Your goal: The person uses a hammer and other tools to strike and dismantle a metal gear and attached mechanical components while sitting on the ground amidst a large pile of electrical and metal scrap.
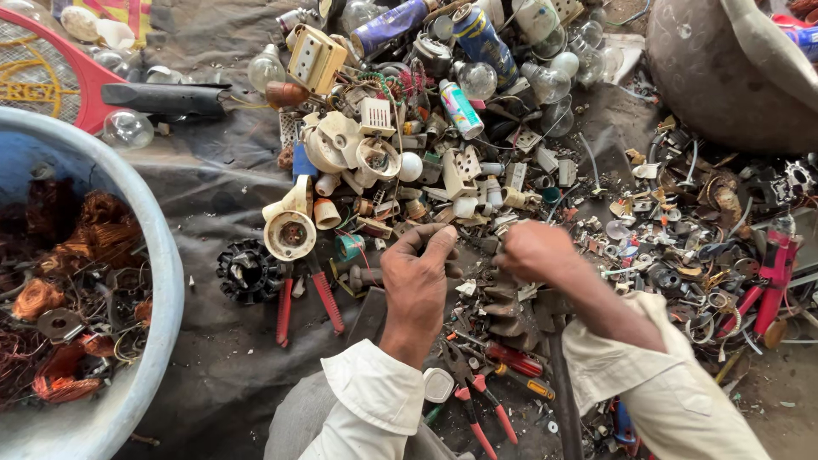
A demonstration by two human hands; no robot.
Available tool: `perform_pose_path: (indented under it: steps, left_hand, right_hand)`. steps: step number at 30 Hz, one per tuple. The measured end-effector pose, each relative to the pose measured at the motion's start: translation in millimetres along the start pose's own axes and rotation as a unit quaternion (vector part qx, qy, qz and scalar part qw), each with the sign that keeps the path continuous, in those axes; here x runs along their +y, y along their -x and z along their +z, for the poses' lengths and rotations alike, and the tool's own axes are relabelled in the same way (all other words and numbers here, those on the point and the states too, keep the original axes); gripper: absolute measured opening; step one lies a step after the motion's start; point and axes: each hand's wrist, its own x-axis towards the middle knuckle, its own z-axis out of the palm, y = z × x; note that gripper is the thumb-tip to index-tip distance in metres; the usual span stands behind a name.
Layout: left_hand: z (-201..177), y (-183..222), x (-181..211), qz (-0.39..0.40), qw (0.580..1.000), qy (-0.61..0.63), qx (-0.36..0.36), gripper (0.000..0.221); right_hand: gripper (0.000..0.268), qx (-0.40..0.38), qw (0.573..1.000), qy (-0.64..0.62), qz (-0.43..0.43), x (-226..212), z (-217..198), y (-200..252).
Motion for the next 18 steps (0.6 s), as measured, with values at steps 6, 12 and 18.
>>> perform_pose_path:
  steps: [6,12,18]
  left_hand:
    - [2.8,0.1,-4.7,-0.013,1.0,0.005,0.01,0.014]
    - [1.8,2.1,-2.3,-0.01,1.0,-0.005,0.01,0.015]
    - [1.9,2.9,1.9,-0.01,1.0,-0.019,0.015,0.016]
  right_hand:
    - [0.028,0.081,0.997,0.001,0.014,-27.7,21.1,-8.9]
    - [0.026,0.06,0.995,-0.033,0.07,-53.6,23.8,-18.3]
    - [0.026,0.125,0.986,-0.072,0.087,-48.7,30.6,-13.6]
